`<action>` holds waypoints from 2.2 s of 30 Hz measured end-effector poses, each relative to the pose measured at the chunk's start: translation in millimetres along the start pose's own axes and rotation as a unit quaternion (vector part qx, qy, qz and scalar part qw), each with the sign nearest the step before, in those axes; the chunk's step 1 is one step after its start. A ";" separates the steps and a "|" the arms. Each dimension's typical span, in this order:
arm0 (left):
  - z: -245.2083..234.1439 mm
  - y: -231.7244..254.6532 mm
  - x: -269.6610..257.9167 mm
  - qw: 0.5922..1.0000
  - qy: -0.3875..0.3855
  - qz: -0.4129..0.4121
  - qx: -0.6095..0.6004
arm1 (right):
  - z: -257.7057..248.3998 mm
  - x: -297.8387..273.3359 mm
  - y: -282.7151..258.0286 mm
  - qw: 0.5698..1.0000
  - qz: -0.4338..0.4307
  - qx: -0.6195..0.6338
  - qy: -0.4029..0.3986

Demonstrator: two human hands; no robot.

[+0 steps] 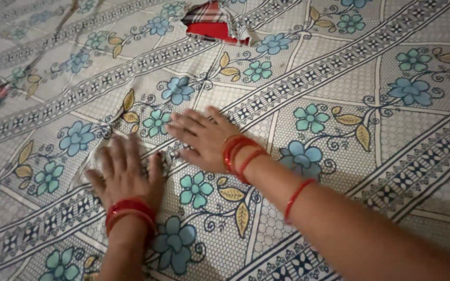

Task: The person smooths a patterned bedsheet with both hands, repeatedly pressing and sliding across the surface. They briefly lift and adjust a red floral throw, then continue smoothing the sheet. The hands remain in frame throughout, and the camera angle stays overhead.

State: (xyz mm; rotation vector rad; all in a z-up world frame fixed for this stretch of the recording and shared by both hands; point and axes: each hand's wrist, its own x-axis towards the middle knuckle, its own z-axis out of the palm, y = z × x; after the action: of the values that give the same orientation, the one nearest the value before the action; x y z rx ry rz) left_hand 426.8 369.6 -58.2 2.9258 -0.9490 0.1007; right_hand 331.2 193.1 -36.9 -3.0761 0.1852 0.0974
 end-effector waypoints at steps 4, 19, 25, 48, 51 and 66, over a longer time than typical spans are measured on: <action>-1.7 0.1 0.1 0.996 0.009 -0.085 -0.033 | 9.6 8.0 -42.6 0.995 0.091 0.006 0.029; -0.6 -45.6 17.3 0.992 -0.018 -0.123 0.008 | 0.9 28.3 -43.5 0.998 0.039 0.003 0.050; -6.3 -59.1 18.3 0.994 0.039 -0.097 0.027 | 7.7 33.7 -32.4 0.982 -0.173 -0.051 0.048; 13.2 -92.6 156.1 0.999 0.006 -0.036 -0.005 | 28.1 216.3 21.4 0.990 -0.094 -0.019 0.101; 12.7 -94.4 183.3 0.999 -0.019 -0.042 -0.007 | 24.6 232.8 17.0 0.993 -0.036 -0.019 0.111; -17.1 -82.2 161.3 0.961 -0.013 -0.277 -0.016 | -26.0 196.6 -35.5 0.955 0.282 0.082 0.024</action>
State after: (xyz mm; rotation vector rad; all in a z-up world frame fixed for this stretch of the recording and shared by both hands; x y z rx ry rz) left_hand 604.7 343.3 -31.4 3.0374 -0.1032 0.0149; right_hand 531.9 203.5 -22.2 -2.7622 1.0115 0.0272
